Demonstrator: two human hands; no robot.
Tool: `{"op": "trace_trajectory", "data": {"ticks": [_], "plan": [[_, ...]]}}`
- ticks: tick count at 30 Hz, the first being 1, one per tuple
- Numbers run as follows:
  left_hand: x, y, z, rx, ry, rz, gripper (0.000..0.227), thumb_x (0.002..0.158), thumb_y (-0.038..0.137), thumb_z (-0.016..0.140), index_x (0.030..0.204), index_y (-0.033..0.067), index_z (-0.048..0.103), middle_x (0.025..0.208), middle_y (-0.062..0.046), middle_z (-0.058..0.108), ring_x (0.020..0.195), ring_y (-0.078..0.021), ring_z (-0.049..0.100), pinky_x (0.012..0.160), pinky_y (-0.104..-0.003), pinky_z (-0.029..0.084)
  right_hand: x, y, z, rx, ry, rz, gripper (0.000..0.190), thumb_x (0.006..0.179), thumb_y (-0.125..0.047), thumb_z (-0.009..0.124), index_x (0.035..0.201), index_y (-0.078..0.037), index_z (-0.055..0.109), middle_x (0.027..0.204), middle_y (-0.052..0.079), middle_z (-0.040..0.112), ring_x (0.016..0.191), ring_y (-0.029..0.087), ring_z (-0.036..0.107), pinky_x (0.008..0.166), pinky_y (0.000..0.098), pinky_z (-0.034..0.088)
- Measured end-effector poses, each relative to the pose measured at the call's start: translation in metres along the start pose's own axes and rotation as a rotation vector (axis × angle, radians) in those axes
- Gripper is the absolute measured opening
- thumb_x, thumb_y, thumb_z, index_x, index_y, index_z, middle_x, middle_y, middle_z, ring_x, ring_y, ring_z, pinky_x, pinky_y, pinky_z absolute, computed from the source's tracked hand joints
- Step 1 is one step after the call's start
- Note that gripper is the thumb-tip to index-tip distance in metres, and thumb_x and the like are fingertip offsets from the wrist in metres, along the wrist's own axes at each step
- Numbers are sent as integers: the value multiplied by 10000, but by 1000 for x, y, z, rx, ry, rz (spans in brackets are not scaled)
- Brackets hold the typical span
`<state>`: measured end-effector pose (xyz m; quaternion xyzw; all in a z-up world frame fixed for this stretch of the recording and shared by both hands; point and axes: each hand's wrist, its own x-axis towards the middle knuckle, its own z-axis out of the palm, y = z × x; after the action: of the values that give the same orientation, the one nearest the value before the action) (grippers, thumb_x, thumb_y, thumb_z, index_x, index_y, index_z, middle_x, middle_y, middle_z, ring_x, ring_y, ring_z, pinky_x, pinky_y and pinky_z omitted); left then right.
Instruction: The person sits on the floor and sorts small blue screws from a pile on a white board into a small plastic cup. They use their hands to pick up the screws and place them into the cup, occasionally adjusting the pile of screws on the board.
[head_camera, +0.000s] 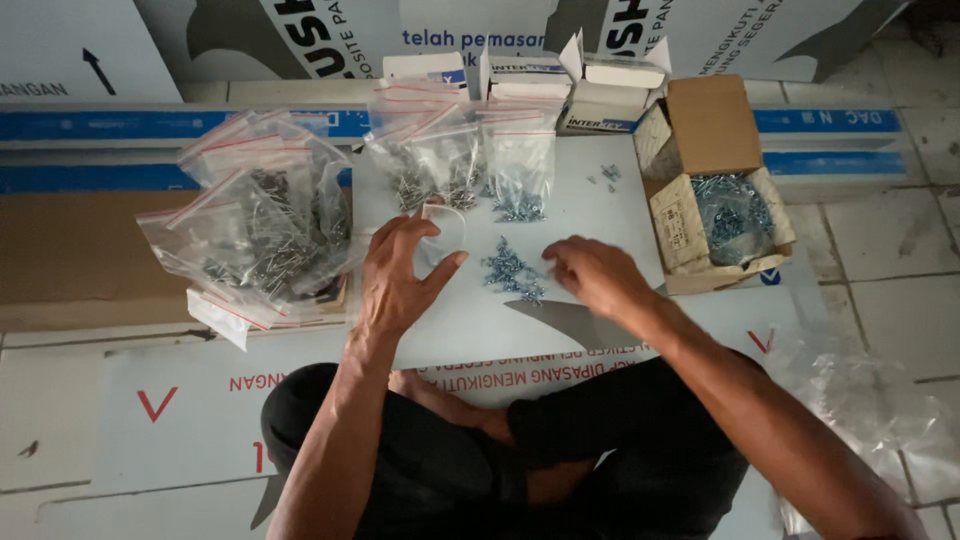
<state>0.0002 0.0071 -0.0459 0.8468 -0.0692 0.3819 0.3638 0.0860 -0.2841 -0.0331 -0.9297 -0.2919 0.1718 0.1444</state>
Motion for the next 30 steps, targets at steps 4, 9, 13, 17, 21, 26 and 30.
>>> {"op": "trace_trajectory", "data": {"ticks": [4,9,13,17,21,26,30], "plan": [[-1,-2,-1,27,-11,71,466,774,331,896,1089,147,606,1011,-46,741,954,-267,729,1002,-406,542,-7,-2,23,-163,64,-54,281,975,-253,586,1247,-187,600,1063,39,628,1047,267,644,850,471,572],[2,8,-6,26,-26,42,427,847,281,849,1156,136,593,1026,-111,740,991,-331,720,986,-452,535,1,11,35,-141,97,-62,144,991,-229,565,1101,-138,590,963,34,593,998,256,640,755,430,585],[4,11,-7,23,-30,40,444,857,294,838,1178,127,581,1038,-135,735,1018,-357,711,987,-470,539,-10,-20,-4,22,84,-84,142,999,-230,542,1076,-123,595,943,48,604,978,255,640,734,431,575],[7,12,-6,8,-49,10,454,860,287,838,1192,127,573,1054,-139,728,1041,-396,695,967,-502,546,-9,-25,-4,-215,117,-337,130,1001,-159,555,1079,-94,637,1027,90,657,1038,261,637,742,389,587],[1,8,-4,-10,-50,-41,479,851,312,839,1205,137,569,1106,-125,714,1075,-401,682,945,-510,555,5,4,28,-387,176,-492,89,1003,-154,548,1048,-96,598,950,80,612,964,247,614,678,335,560],[2,12,-6,-27,-59,-65,490,852,290,841,1225,140,561,1146,-107,707,1073,-392,686,932,-512,563,-5,3,9,-345,196,-534,103,985,-104,555,1078,-67,582,973,130,610,947,286,592,663,390,557],[1,6,-5,-66,-51,-108,575,808,335,868,1260,163,556,1171,-106,697,1040,-403,681,887,-499,581,-9,6,4,-373,156,-501,146,955,-86,614,1096,-50,597,948,127,618,938,282,623,704,357,578]]}}
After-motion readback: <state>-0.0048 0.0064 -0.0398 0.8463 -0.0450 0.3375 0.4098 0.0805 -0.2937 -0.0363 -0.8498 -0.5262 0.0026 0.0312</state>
